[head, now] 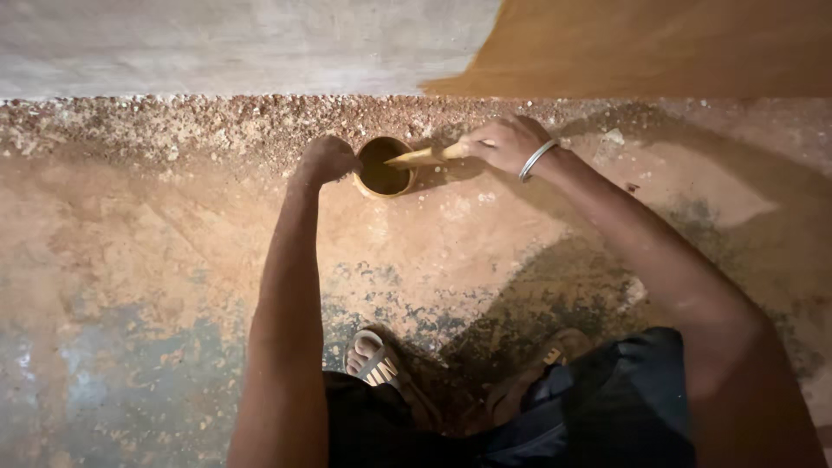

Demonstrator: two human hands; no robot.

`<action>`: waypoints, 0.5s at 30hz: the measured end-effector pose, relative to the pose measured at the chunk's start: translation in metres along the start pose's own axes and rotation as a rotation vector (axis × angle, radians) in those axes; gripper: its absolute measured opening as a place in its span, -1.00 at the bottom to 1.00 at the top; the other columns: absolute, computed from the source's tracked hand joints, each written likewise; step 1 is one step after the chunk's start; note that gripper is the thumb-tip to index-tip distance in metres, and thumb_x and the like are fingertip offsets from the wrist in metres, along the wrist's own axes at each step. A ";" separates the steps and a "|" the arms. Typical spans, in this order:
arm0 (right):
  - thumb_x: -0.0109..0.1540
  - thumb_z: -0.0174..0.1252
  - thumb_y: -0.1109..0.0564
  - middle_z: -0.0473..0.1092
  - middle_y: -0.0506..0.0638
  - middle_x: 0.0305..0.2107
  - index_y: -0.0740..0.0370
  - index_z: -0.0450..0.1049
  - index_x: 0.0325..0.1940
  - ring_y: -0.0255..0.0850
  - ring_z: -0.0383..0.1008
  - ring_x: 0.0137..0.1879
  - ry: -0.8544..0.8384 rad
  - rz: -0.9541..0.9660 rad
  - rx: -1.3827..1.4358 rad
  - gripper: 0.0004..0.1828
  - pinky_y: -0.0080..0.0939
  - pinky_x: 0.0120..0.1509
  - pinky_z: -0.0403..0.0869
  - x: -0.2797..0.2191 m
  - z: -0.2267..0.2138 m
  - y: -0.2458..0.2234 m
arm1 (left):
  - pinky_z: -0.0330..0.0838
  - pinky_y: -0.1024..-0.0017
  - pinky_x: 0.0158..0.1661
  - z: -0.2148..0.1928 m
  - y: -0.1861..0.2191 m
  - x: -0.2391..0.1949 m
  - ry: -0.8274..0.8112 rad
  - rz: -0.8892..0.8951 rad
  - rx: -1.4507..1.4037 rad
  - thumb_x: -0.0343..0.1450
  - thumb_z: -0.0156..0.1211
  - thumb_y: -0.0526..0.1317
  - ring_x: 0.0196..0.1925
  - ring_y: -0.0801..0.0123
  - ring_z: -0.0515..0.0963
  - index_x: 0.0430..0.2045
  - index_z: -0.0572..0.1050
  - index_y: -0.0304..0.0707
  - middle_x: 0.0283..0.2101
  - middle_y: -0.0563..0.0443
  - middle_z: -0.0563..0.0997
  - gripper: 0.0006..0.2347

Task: The person paints a wall with a brush, repeatedly dipping the brush into a small container of paint and applying it in vertical strokes. The person remains crouched or seated on the floor throughout the task.

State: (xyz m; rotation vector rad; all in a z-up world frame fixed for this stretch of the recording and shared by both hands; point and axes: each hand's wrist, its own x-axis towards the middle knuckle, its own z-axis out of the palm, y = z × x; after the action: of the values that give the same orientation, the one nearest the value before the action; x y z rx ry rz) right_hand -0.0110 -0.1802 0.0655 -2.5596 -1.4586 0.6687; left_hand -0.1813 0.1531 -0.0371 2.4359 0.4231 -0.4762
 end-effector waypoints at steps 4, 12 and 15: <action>0.42 0.00 -0.12 0.37 -0.11 -0.70 -0.04 0.63 -0.05 -0.32 0.21 -0.65 -0.021 0.045 -0.029 -0.70 -0.32 -0.52 0.28 -0.004 -0.011 0.008 | 0.55 0.26 -0.15 0.004 -0.003 0.003 -0.019 -0.004 0.094 0.30 0.30 -0.01 -0.33 0.27 0.69 -0.45 0.72 -0.10 -0.38 0.00 0.71 -0.79; 0.37 0.09 -0.08 0.43 -0.07 -0.40 0.14 0.48 0.00 -0.29 0.35 -0.46 0.136 -0.169 -0.113 -0.72 -0.34 -0.49 0.35 -0.002 -0.025 -0.033 | 0.56 0.23 -0.12 0.004 0.002 0.007 -0.040 -0.039 0.071 0.28 0.31 -0.02 -0.29 0.27 0.69 -0.42 0.71 -0.12 -0.39 -0.02 0.72 -0.78; 0.35 0.07 0.02 0.37 0.03 -0.15 0.21 0.37 0.10 -0.20 0.33 -0.58 0.039 -0.070 -0.121 -0.70 -0.26 -0.64 0.34 -0.006 -0.024 -0.057 | 0.54 0.22 -0.10 0.005 0.000 0.007 0.001 0.030 0.095 0.26 0.34 -0.01 -0.26 0.24 0.68 -0.43 0.72 -0.12 -0.36 -0.03 0.72 -0.77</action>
State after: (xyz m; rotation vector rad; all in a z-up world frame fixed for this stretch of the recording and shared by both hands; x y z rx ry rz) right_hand -0.0484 -0.1523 0.1074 -2.5792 -1.6143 0.5335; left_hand -0.1761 0.1510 -0.0435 2.5299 0.3713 -0.4925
